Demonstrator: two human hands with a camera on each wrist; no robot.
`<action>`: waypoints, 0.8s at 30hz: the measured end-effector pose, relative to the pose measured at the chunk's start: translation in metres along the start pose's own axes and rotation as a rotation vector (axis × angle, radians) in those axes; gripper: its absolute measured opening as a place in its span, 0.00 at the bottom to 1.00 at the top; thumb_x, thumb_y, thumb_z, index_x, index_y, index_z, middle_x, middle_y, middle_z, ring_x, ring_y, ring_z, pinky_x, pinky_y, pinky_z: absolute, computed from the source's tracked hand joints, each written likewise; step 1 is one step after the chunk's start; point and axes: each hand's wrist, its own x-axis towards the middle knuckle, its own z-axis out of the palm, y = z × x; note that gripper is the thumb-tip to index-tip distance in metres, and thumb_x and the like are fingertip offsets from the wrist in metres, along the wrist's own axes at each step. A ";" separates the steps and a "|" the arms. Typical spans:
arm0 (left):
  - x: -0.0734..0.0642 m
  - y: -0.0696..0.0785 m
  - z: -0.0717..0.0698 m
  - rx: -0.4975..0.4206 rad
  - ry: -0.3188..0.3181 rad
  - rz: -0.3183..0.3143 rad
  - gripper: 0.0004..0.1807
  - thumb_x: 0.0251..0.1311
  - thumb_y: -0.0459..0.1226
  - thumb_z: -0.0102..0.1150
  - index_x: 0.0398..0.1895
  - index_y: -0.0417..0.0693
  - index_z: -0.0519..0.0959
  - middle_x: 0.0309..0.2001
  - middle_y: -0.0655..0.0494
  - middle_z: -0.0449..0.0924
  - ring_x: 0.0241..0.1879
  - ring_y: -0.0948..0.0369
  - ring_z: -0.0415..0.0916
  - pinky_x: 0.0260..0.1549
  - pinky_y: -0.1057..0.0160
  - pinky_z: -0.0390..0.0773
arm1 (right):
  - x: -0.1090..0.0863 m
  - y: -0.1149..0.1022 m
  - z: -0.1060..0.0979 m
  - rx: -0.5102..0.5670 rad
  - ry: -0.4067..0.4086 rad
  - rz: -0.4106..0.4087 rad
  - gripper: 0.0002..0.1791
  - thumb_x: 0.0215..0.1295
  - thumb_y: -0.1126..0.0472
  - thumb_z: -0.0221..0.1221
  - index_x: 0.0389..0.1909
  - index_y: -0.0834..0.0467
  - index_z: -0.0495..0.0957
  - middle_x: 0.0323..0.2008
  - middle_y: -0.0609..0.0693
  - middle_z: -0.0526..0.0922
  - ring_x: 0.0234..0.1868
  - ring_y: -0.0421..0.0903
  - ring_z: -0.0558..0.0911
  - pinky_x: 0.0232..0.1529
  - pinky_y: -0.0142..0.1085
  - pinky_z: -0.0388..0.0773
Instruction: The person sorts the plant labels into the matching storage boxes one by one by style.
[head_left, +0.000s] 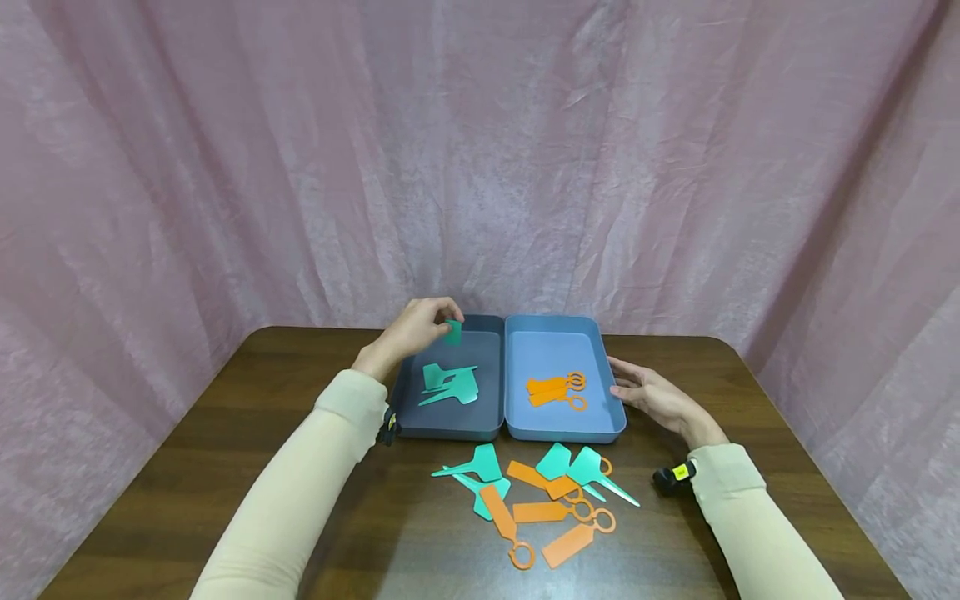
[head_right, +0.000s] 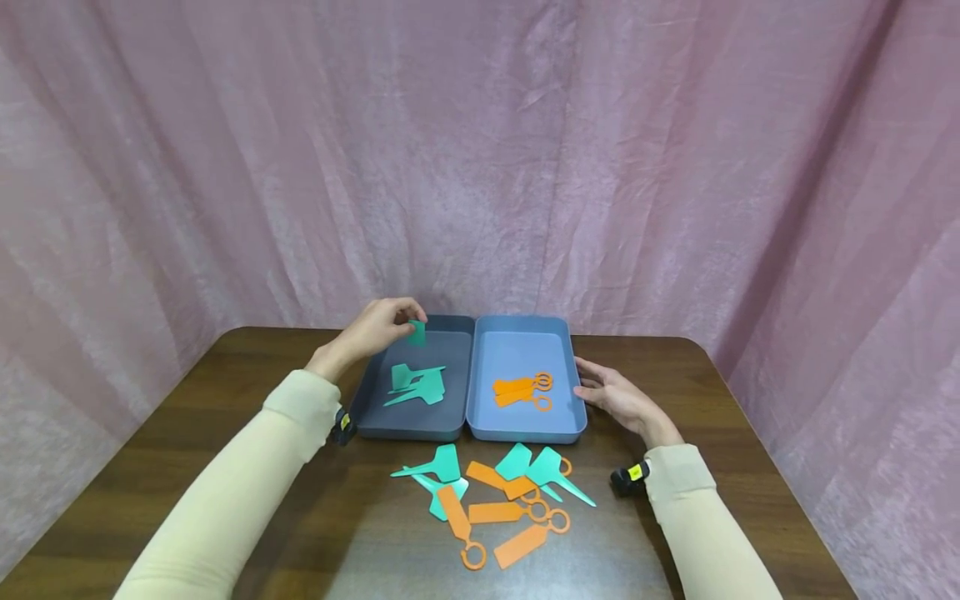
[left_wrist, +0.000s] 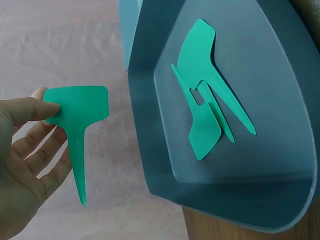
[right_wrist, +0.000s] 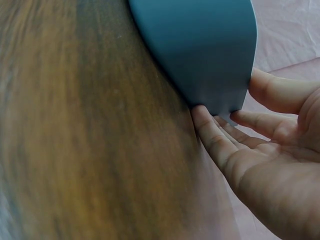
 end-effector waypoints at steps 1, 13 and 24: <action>0.001 -0.001 0.000 0.002 0.000 -0.006 0.11 0.73 0.28 0.56 0.50 0.49 0.84 0.44 0.53 0.82 0.44 0.54 0.78 0.46 0.55 0.78 | 0.000 0.000 0.000 0.000 -0.002 0.000 0.41 0.80 0.69 0.50 0.83 0.67 0.37 0.82 0.68 0.42 0.80 0.69 0.50 0.60 0.29 0.74; -0.004 -0.003 0.005 -0.030 -0.043 0.018 0.10 0.69 0.25 0.61 0.47 0.46 0.84 0.41 0.49 0.83 0.42 0.54 0.79 0.46 0.55 0.79 | 0.002 -0.002 0.005 0.001 0.002 0.011 0.41 0.79 0.69 0.51 0.83 0.66 0.39 0.81 0.69 0.45 0.79 0.69 0.52 0.60 0.28 0.74; -0.007 -0.005 0.000 -0.037 -0.054 0.028 0.09 0.71 0.27 0.60 0.48 0.46 0.84 0.42 0.48 0.84 0.42 0.54 0.81 0.47 0.55 0.79 | 0.004 -0.004 0.005 -0.013 0.002 0.013 0.41 0.80 0.70 0.50 0.83 0.67 0.38 0.82 0.67 0.41 0.80 0.69 0.50 0.61 0.29 0.73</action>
